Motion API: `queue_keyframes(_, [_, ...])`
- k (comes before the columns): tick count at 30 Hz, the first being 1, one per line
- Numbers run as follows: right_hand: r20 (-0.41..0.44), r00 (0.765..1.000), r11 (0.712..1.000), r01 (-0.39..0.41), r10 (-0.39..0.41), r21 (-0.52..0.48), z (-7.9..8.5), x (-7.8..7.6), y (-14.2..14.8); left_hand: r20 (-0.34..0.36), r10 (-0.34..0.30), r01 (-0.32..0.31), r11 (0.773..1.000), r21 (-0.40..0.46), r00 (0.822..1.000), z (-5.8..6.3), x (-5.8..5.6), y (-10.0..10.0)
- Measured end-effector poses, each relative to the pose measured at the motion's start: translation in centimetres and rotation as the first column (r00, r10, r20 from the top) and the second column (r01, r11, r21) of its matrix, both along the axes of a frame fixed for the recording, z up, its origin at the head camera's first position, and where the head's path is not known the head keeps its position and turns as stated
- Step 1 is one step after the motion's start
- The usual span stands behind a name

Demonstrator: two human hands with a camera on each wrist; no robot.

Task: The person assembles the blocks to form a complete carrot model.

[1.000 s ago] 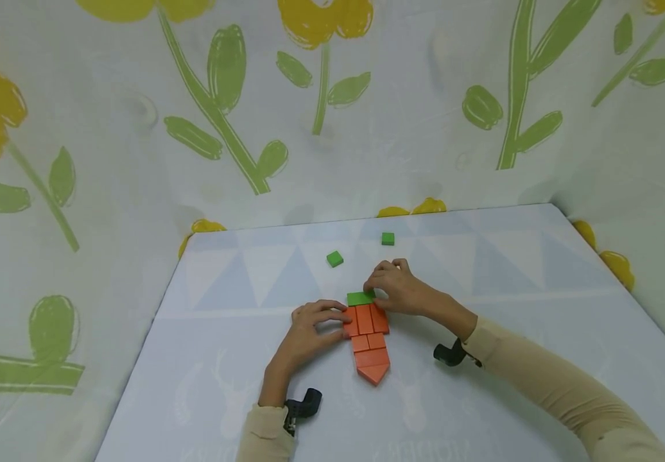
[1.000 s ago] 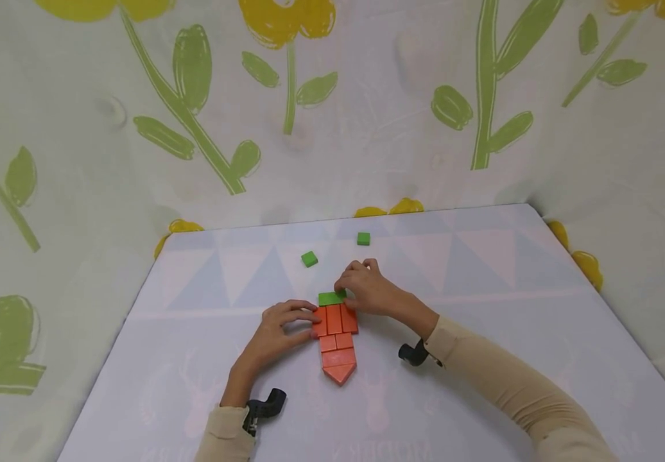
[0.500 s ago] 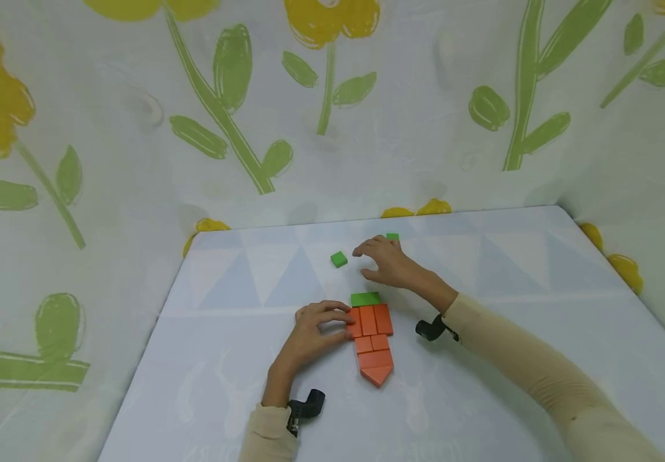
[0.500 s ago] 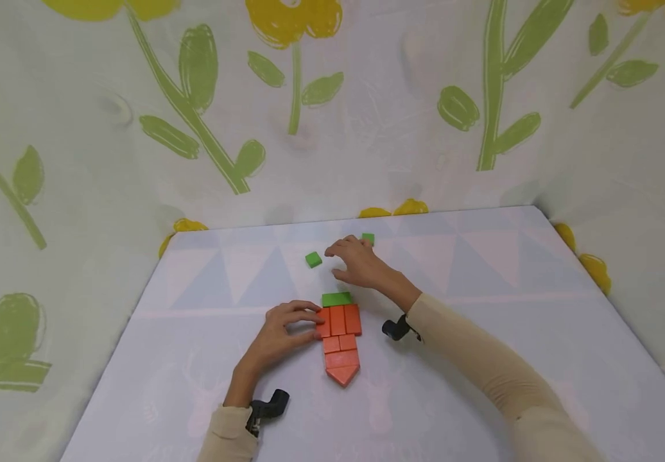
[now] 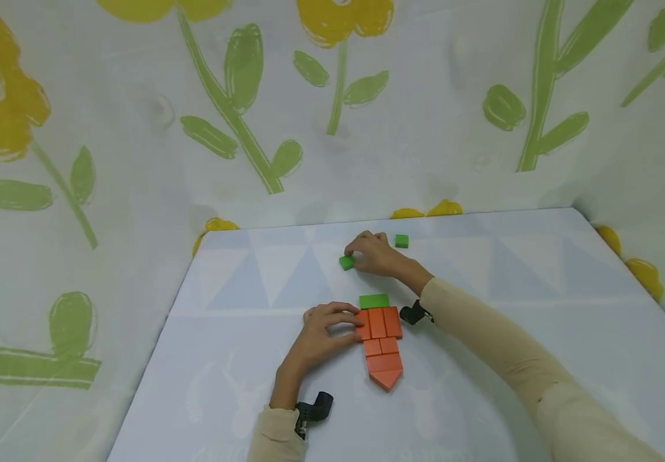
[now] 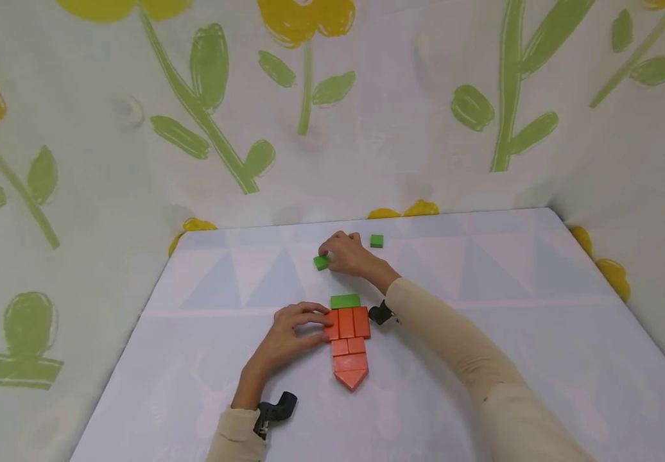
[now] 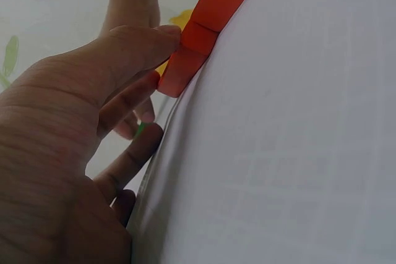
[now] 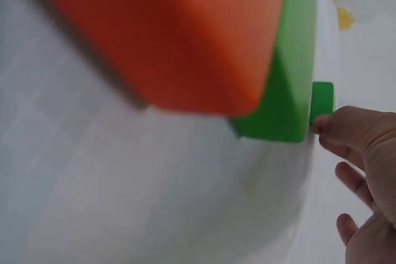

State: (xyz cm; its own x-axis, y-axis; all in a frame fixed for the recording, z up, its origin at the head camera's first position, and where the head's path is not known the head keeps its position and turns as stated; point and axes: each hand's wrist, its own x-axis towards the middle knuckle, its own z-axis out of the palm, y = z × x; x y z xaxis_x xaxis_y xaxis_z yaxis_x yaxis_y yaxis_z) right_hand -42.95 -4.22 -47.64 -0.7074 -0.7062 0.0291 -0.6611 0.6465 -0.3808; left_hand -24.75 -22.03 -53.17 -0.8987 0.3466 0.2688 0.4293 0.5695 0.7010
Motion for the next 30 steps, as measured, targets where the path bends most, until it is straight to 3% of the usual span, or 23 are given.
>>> queue_keyframes(10, [-0.064,0.992,0.992,-0.117,0.113,-0.054,0.8,2.2,2.0,-0.03,-0.007,0.007,1.0,0.009,1.0,0.1,0.0,0.0])
queue_keyframes(18, [-0.092,0.972,0.973,-0.224,0.218,-0.051,0.4,3.9,2.9,-0.03,-0.012,0.012,1.0,-0.005,0.999,0.0,-0.1,-0.1])
queue_keyframes(25, [-0.132,0.957,0.965,-0.261,0.258,-0.013,0.0,4.5,3.1,-0.007,-0.016,0.016,1.0,0.002,1.0,0.0,-0.1,0.0])
queue_keyframes(30, [-0.077,0.962,0.965,-0.26,0.26,0.01,0.3,4.7,3.1,-0.02,-0.011,0.011,1.0,-0.005,1.0,0.0,-0.2,-0.1])
